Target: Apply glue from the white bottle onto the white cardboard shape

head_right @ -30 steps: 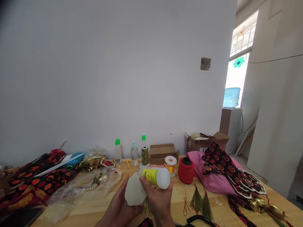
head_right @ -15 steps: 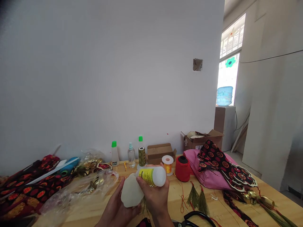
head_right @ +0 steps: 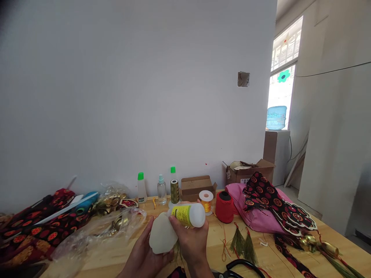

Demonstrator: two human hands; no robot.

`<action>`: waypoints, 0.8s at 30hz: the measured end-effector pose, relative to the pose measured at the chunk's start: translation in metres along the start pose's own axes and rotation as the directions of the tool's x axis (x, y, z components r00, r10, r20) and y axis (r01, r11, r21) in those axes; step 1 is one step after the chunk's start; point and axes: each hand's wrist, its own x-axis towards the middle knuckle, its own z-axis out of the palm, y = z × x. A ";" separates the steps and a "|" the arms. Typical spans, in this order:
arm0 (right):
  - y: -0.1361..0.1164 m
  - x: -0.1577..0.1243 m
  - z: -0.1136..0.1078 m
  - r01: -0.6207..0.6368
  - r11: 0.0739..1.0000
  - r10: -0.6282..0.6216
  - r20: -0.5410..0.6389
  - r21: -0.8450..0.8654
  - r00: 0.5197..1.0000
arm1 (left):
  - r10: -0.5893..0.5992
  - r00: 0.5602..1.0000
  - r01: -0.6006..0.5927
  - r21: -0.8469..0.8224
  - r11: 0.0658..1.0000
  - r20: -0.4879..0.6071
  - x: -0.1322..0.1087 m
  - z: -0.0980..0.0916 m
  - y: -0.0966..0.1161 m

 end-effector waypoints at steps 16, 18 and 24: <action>0.002 -0.002 0.000 -0.003 1.000 0.003 -0.002 -0.022 1.000 | 0.006 1.000 -0.006 0.009 1.000 -0.015 -0.001 0.001 0.001; 0.009 -0.001 -0.002 0.023 0.999 -0.023 -0.002 -0.044 1.000 | 0.003 1.000 -0.003 0.005 1.000 -0.021 -0.001 0.001 0.000; 0.010 0.001 -0.004 0.038 0.997 -0.036 0.036 -0.059 0.999 | 0.002 0.999 -0.003 -0.006 1.000 -0.054 -0.002 0.003 0.001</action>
